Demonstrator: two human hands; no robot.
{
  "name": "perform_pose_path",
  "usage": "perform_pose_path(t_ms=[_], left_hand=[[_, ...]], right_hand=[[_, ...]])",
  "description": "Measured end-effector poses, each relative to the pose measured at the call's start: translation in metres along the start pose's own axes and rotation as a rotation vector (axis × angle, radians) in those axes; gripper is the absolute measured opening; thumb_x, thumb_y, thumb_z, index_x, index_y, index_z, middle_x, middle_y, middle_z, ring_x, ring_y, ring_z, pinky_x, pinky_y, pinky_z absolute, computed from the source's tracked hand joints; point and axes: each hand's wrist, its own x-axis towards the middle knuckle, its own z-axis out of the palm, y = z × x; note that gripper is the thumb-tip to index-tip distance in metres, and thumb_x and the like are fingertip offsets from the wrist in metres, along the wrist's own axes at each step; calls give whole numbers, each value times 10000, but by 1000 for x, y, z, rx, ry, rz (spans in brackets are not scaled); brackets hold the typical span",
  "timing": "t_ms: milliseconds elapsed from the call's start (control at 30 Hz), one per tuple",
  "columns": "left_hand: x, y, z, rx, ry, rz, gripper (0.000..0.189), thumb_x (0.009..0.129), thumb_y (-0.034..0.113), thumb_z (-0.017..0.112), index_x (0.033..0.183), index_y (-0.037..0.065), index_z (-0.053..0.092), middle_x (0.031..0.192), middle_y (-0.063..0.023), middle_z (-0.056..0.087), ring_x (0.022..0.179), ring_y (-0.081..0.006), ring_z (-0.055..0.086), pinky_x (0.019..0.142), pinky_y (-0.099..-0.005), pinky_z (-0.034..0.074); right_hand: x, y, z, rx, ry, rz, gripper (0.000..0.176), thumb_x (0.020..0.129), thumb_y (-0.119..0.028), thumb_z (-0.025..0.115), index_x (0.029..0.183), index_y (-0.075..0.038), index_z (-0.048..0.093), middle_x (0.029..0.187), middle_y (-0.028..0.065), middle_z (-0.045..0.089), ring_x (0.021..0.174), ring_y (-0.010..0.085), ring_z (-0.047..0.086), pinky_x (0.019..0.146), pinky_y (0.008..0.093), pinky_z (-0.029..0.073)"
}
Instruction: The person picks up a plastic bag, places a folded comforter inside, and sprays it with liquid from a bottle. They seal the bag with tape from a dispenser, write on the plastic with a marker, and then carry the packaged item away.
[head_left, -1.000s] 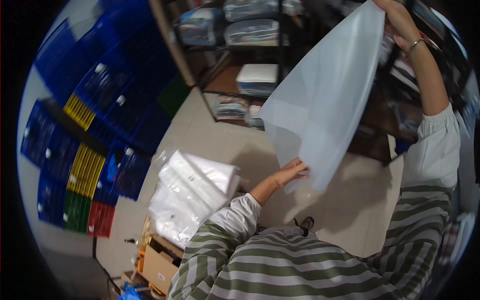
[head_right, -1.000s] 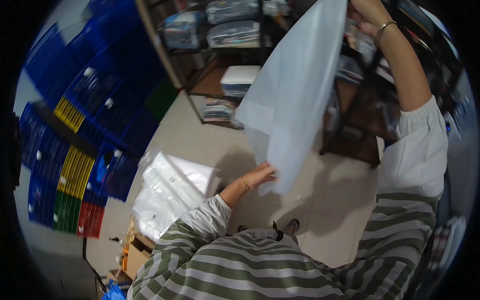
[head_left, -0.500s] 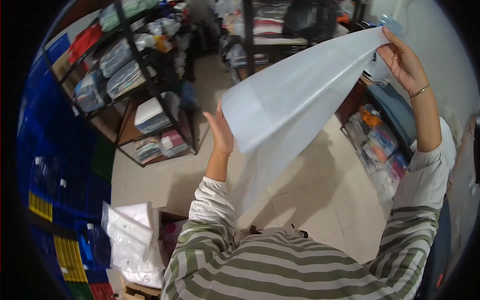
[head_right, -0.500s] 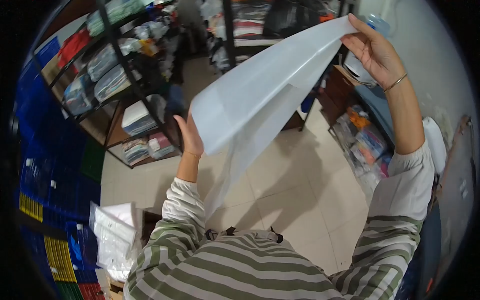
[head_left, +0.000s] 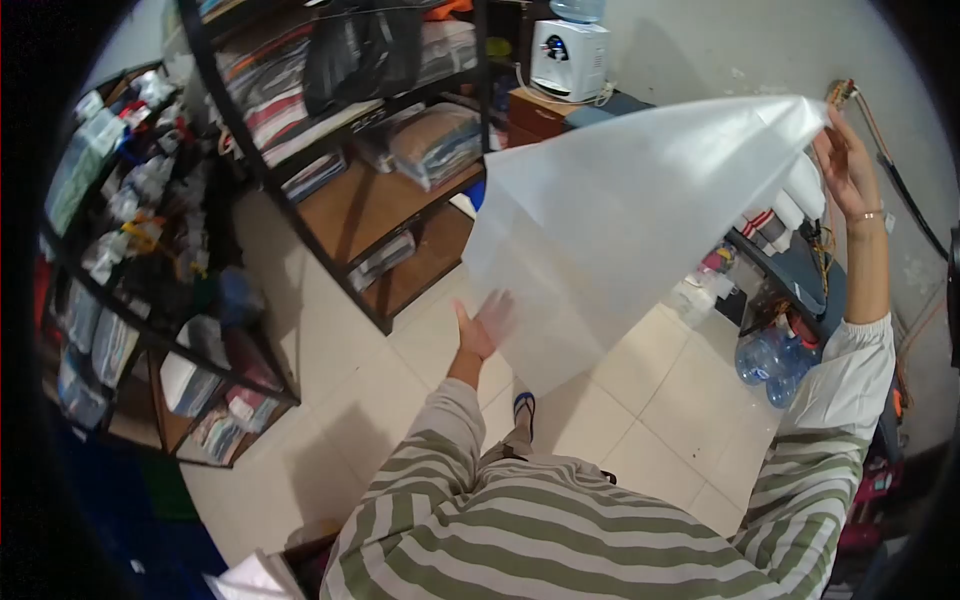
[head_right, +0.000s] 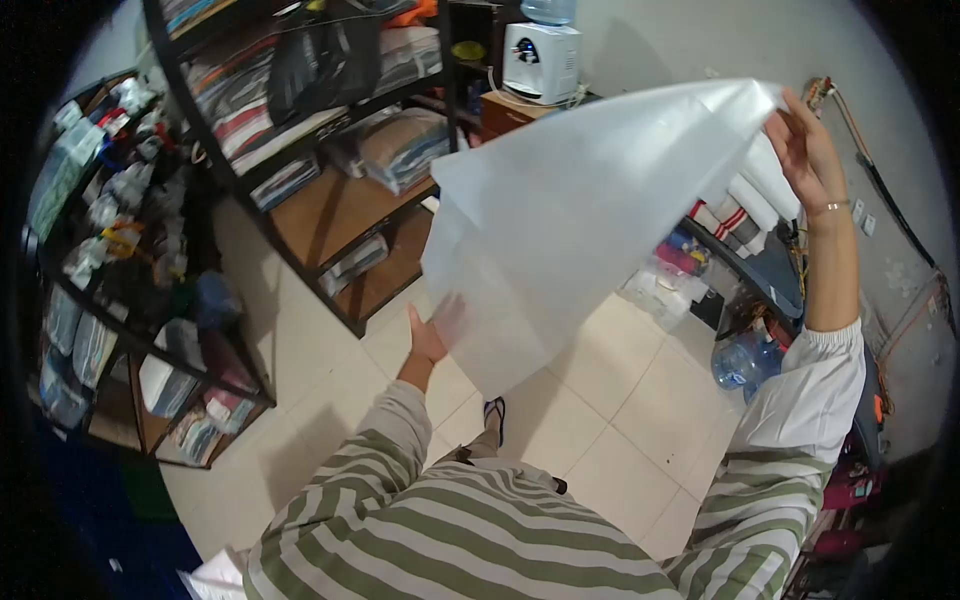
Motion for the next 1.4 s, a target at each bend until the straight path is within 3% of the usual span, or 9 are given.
perform_pose_path(t_ms=[167,300,333,367,467,600,933,1233,1400], left_hand=[[141,-6,54,527,206,-75,438,902,341,549,1247,76,501,1228,-48,542,1112,-217,525,932,-380,438],[201,-45,144,650,97,-191,363,887,240,585,1187,42,534,1101,-42,591,1015,-191,581,860,-347,485],[203,-66,163,684,50,-260,365,882,230,592,1180,29,534,1089,-47,591,1009,-190,584,853,-344,490],[203,-87,181,716,4,-330,366,876,220,600,1173,16,533,1078,-52,592,1003,-190,588,846,-342,495],[194,-159,229,697,-148,-642,347,892,226,570,1148,-5,533,1064,-62,599,997,-180,588,842,-326,498],[200,-235,249,544,-171,-780,302,909,259,544,1096,22,569,1040,-52,614,970,-156,596,828,-292,491],[270,-347,275,1242,-288,-185,333,801,274,705,617,30,571,547,5,538,502,-60,465,469,-216,363],[311,-376,269,1461,-354,-16,432,813,285,687,520,33,493,481,31,389,468,-54,364,422,-244,313],[332,-345,219,1532,-226,-19,450,867,304,612,537,16,510,472,16,399,462,-72,366,428,-268,317]], right_hand=[[28,32,-163,-249,347,4,378,835,-205,649,1121,18,544,1019,115,622,928,184,609,781,252,514],[0,114,-233,-1409,597,-418,528,821,-168,626,1258,34,408,1068,134,595,953,226,580,811,314,463],[-21,137,-213,-1408,402,-523,470,851,-147,575,1265,7,417,1086,141,582,1013,235,544,862,339,435],[-49,139,-153,-1113,366,101,372,858,-95,545,1217,-18,486,1066,125,588,999,233,548,858,332,440],[-99,212,-108,-829,-78,372,417,756,-263,719,1098,-62,592,1088,53,590,974,160,554,741,340,494],[-123,256,-110,-1292,-117,151,725,698,-170,729,1329,-61,388,1276,187,446,1155,316,451,964,383,388],[-113,251,-228,-1366,168,-91,445,748,-144,649,1162,-21,539,1068,126,610,904,288,603,799,354,489],[-58,255,-314,-1089,137,306,223,844,-228,554,799,-52,685,802,163,655,739,329,622,706,397,490],[-24,253,-439,-1404,412,91,264,887,-247,469,794,-66,637,770,176,633,781,364,597,728,457,464]])
